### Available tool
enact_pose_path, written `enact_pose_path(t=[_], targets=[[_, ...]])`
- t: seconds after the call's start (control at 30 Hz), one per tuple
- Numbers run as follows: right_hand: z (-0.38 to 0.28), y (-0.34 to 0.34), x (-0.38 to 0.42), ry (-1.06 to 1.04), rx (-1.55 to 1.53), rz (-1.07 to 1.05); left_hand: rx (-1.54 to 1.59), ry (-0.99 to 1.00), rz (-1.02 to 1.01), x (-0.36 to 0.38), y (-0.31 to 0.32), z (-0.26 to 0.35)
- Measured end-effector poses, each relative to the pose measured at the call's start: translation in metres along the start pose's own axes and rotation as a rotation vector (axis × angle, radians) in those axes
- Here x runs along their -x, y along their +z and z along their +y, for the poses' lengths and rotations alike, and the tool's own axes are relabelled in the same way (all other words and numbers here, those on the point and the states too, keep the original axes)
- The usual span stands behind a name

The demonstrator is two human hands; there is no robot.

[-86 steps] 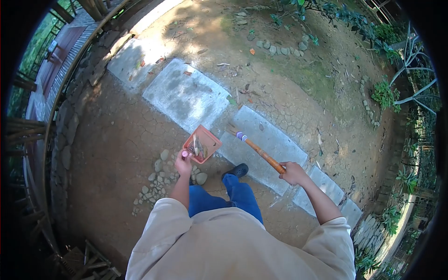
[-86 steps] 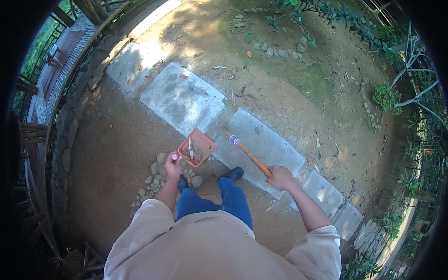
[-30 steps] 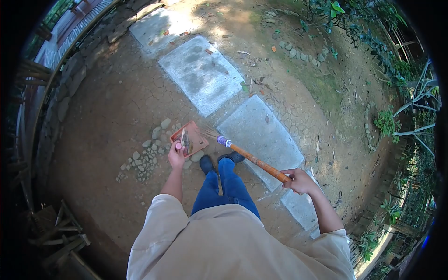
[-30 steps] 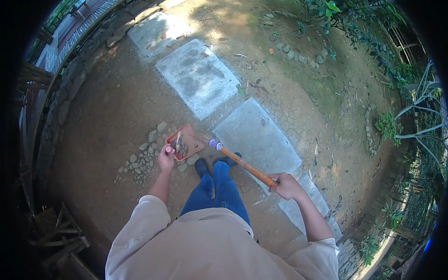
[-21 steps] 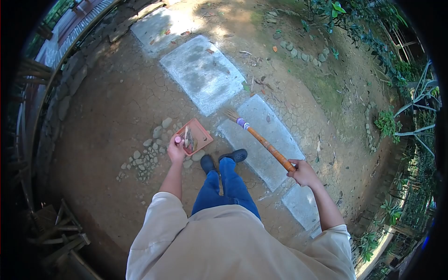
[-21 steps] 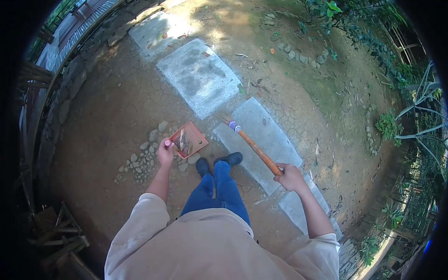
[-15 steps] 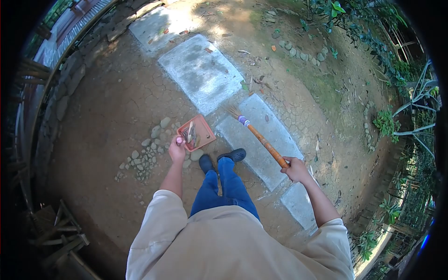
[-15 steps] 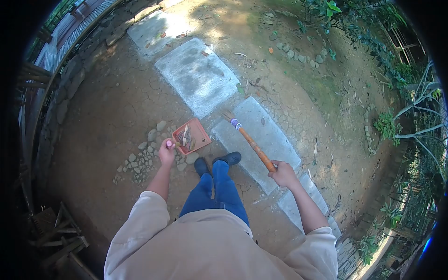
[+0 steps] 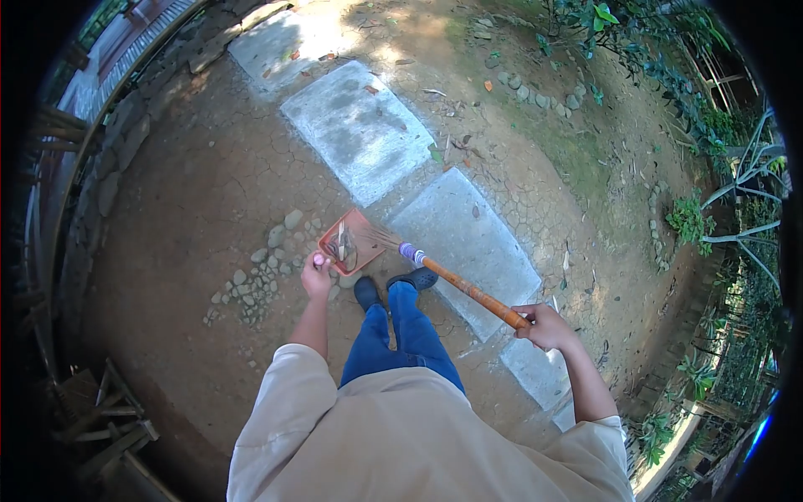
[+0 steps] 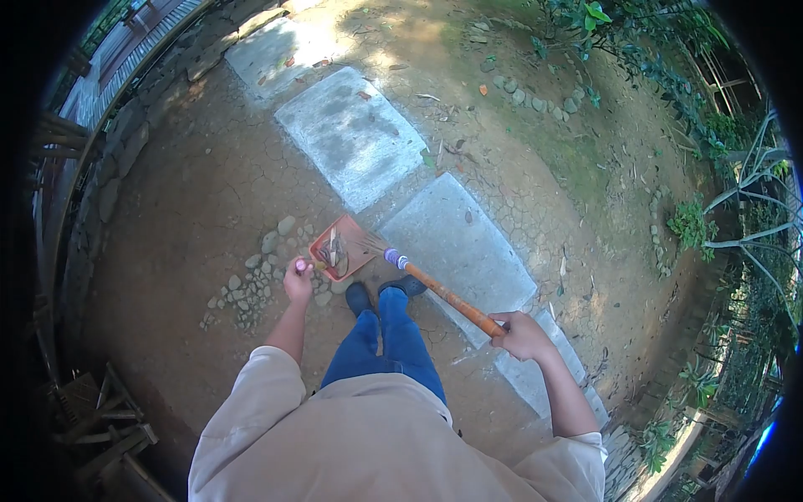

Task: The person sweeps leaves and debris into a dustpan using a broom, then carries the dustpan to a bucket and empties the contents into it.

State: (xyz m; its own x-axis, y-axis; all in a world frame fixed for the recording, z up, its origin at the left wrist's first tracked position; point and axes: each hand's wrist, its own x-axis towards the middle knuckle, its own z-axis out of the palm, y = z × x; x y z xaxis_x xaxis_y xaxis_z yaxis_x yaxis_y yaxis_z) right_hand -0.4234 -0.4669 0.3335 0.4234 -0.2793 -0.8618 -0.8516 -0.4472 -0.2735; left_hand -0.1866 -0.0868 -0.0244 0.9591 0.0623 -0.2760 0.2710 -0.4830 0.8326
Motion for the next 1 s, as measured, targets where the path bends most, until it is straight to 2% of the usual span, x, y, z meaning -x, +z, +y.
enact_pose_path(t=[0.33, 0.43, 0.53, 0.63, 0.73, 0.83, 1.0], targets=[[0.007, 0.01, -0.031, 0.008, 0.175, 0.162, -0.081, 0.039, -0.023, 0.004, -0.006, 0.01], [0.012, 0.03, -0.046, -0.064, 0.253, 0.188, -0.096, 0.006, -0.059, 0.005, -0.006, 0.015], [0.013, 0.037, -0.049, -0.098, 0.268, 0.071, -0.062, -0.003, -0.053, 0.007, 0.0, 0.009], [0.02, 0.03, -0.036, -0.086, 0.175, 0.002, -0.043, -0.007, -0.065, 0.004, 0.001, 0.009], [0.019, 0.02, -0.012, 0.002, -0.045, -0.037, -0.009, -0.008, -0.07, 0.008, -0.002, 0.022], [0.025, 0.011, 0.0, 0.008, -0.194, 0.005, -0.007, 0.024, -0.062, 0.009, -0.001, 0.022], [0.039, 0.01, -0.001, 0.023, -0.245, 0.085, 0.035, 0.036, -0.044, 0.012, -0.001, 0.03]])
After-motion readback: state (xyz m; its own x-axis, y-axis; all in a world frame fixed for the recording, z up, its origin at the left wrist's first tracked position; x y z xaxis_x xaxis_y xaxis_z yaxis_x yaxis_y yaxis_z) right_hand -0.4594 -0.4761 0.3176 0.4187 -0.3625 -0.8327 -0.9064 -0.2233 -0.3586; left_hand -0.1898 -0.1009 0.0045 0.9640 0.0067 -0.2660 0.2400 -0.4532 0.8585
